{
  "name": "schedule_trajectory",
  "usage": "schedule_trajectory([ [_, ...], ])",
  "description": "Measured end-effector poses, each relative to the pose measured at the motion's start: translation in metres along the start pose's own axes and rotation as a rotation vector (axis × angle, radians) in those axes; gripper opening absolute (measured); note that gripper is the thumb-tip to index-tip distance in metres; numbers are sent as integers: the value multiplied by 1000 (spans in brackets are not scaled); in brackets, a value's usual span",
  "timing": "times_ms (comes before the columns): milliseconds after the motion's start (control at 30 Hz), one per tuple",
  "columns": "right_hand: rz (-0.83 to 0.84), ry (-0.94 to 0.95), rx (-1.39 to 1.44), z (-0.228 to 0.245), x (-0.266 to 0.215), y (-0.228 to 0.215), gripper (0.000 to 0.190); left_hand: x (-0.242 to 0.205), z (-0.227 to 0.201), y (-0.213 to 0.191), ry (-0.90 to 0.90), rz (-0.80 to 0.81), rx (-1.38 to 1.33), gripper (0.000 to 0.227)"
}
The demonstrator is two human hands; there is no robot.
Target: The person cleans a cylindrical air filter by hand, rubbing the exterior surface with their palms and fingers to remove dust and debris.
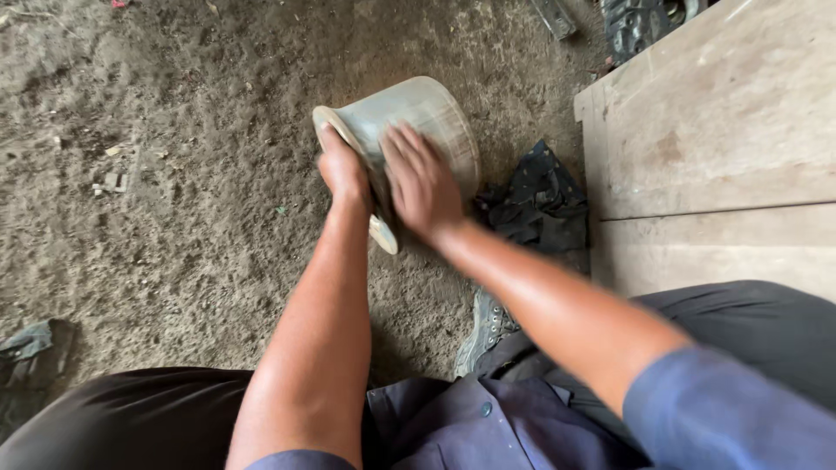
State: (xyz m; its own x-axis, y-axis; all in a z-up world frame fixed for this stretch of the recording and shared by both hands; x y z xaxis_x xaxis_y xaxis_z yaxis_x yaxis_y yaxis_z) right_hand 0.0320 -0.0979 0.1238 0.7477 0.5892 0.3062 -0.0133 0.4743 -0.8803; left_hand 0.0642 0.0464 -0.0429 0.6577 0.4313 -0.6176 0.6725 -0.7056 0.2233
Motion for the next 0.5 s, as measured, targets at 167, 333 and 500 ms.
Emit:
schedule_trajectory([
  [167,82,-21,-71,14,-60,-8,52,-5,-14,10,-60,28,-166,80],
  [333,51,-34,-65,-4,-11,-2,45,5,0,0,-36,-48,-4,80],
  [500,193,94,-78,-18,75,15,40,6,5,-2,44,7,-3,80],
])
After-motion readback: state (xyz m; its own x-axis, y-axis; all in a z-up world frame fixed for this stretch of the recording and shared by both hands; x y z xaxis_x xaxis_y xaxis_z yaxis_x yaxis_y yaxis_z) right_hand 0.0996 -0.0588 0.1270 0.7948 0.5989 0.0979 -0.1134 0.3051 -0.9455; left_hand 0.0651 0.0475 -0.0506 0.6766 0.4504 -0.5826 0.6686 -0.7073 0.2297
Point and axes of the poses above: each hand's wrist, its own x-axis towards the middle knuckle, its own y-axis out of the palm, z = x × y, the point moved 8 cm from there along x, towards the middle knuckle, and after that the axes turned 7 degrees about z, right-handed, at the moved point
